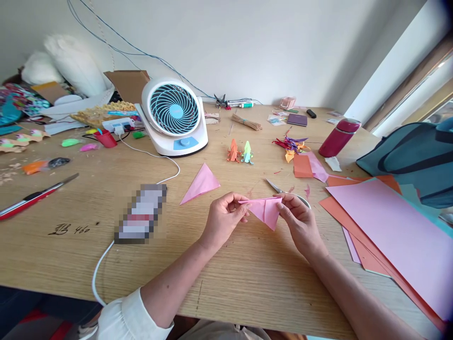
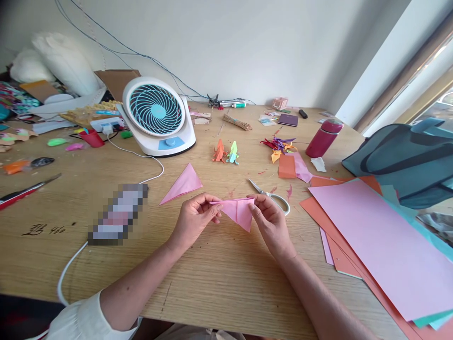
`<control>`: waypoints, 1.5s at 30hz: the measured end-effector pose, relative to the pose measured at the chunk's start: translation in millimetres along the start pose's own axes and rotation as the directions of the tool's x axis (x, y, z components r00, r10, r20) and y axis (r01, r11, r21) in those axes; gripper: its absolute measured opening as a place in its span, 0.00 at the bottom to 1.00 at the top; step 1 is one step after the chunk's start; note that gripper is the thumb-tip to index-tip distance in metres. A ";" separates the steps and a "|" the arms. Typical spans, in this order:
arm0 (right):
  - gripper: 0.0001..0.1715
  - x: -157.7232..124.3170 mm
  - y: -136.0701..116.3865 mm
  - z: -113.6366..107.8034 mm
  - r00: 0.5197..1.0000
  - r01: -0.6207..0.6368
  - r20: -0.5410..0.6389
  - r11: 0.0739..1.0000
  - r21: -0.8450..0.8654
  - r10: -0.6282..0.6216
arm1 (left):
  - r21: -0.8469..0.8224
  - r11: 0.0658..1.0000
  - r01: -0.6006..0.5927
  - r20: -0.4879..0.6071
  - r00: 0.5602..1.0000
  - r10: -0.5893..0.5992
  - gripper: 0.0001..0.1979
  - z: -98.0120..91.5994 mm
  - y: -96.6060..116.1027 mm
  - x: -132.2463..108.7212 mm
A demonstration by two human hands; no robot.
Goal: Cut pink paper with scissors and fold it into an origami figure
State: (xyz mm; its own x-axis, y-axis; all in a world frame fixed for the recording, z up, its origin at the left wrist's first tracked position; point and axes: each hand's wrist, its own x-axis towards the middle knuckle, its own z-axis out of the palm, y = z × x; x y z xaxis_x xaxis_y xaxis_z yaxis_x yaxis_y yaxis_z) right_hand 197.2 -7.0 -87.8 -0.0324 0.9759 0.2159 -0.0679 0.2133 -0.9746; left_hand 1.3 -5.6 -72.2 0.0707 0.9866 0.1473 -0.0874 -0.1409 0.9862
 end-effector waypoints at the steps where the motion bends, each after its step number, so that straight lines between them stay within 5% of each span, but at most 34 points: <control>1: 0.12 0.0 0.1 0.0 1.000 0.003 0.001 1.000 -0.005 -0.003 | -0.006 1.000 0.003 -0.002 1.000 -0.003 0.09 0.1 0.0 0.1; 9: 0.15 -4.1 -1.7 -0.9 0.989 0.140 0.074 0.968 -0.209 -0.127 | 0.017 1.000 -0.013 0.012 1.000 0.013 0.08 2.7 1.6 -3.5; 15: 0.04 -5.9 -18.4 -1.0 0.917 0.396 0.237 0.799 -0.453 -0.320 | 0.145 0.989 -0.022 0.076 0.997 0.011 0.06 9.4 6.3 -12.8; 25: 0.04 -11.1 -26.9 1.7 0.917 0.397 0.212 0.834 -0.383 -0.339 | 0.076 0.994 -0.084 0.078 0.994 0.078 0.05 12.9 15.3 -18.9; 45: 0.05 -11.7 -29.7 3.2 0.920 0.390 0.190 0.837 -0.384 -0.342 | -0.145 0.989 0.024 0.096 0.995 -0.010 0.09 12.5 16.7 -19.7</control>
State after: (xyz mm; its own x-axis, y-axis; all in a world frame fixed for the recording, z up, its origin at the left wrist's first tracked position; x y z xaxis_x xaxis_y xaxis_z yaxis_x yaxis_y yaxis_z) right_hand 196.5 -25.0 -61.1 -0.1958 0.8163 0.5435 0.3132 0.5772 -0.7541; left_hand 10.8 -28.3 -57.7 0.1665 0.9754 0.1442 -0.2290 -0.1040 0.9679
